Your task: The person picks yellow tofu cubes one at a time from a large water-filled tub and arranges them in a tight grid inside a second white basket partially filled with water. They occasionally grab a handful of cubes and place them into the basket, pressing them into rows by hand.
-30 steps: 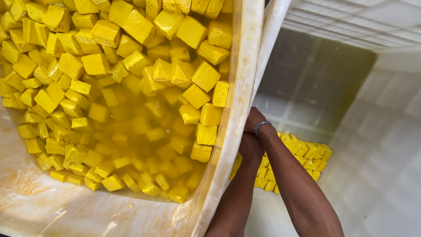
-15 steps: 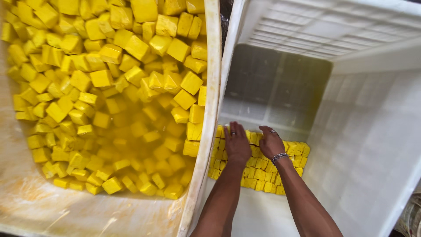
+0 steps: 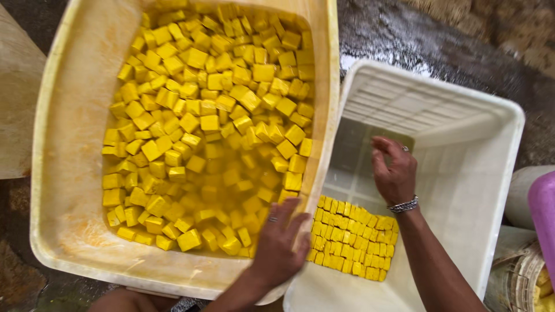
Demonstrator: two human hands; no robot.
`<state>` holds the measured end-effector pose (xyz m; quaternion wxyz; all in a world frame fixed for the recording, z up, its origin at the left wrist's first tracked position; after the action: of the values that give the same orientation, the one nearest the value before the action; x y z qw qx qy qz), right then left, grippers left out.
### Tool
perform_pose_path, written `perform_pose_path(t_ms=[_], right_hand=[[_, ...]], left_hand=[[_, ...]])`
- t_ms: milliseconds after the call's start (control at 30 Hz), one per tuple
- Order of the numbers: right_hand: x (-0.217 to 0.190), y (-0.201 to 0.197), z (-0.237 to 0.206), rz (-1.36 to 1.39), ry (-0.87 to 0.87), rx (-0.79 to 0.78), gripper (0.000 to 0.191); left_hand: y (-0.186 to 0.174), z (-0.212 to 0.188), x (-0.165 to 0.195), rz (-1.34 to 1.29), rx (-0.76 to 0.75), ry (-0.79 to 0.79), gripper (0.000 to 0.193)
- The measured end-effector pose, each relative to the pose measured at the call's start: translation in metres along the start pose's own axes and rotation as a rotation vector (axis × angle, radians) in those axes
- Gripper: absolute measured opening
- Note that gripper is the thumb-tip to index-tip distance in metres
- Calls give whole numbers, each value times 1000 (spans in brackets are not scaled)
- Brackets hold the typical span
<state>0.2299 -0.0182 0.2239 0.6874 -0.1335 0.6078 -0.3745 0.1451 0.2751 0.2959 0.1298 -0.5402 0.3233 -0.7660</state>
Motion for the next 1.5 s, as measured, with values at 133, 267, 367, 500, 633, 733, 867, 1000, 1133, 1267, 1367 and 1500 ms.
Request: perform_pose_path(t_ms=[133,267,367,500,633,733,867,1000,1133,1267,1367,1500], right_hand=[[-126,82,36,-3,-239,-58,27],[-110,225,58,-354,86,-421,44],[-80,286,60,-568,75,-582,56],[-46,313,56,-678,146,-693,51],[-33,322,56,-693,93,-772,50],[-25,312,63,-657,221,-719,32],[-30,297,92,-615,204,-614,44],[-41,299,133,-690,77,-459,55],[-48,336,139,-754,-98,-512,48],[-55,352,131,-691,-258,-441,49],[-43,359,126,-636,-194,-566,39],[-34,354,130,-545,-90,-531,58]], left_hand=[[-66,6,-105,85,54,-156,31],[-67,30,-217,82,66,-357,27],[-40,58,-280,84,-20,-513,33],[-13,104,-322,155,-9,-722,63],[18,128,-324,54,-61,-1055,110],[32,146,-304,210,-26,-1053,119],[52,153,-304,191,31,-1088,116],[67,144,-314,187,21,-1103,104],[54,133,-308,287,161,-1003,87],[54,123,-311,232,80,-983,85],[61,114,-322,122,-30,-993,87],[58,103,-340,79,-34,-913,69]])
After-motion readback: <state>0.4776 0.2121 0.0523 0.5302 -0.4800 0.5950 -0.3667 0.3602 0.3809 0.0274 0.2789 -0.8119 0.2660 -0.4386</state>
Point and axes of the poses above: each hand's wrist, its own z-axis towards the middle knuckle, its own y-axis out of the palm, x = y × z, the point moved 8 cm from there along z, towards the middle knuckle, and after that the axes turned 4 degrees about x, right-handed, at the moved point
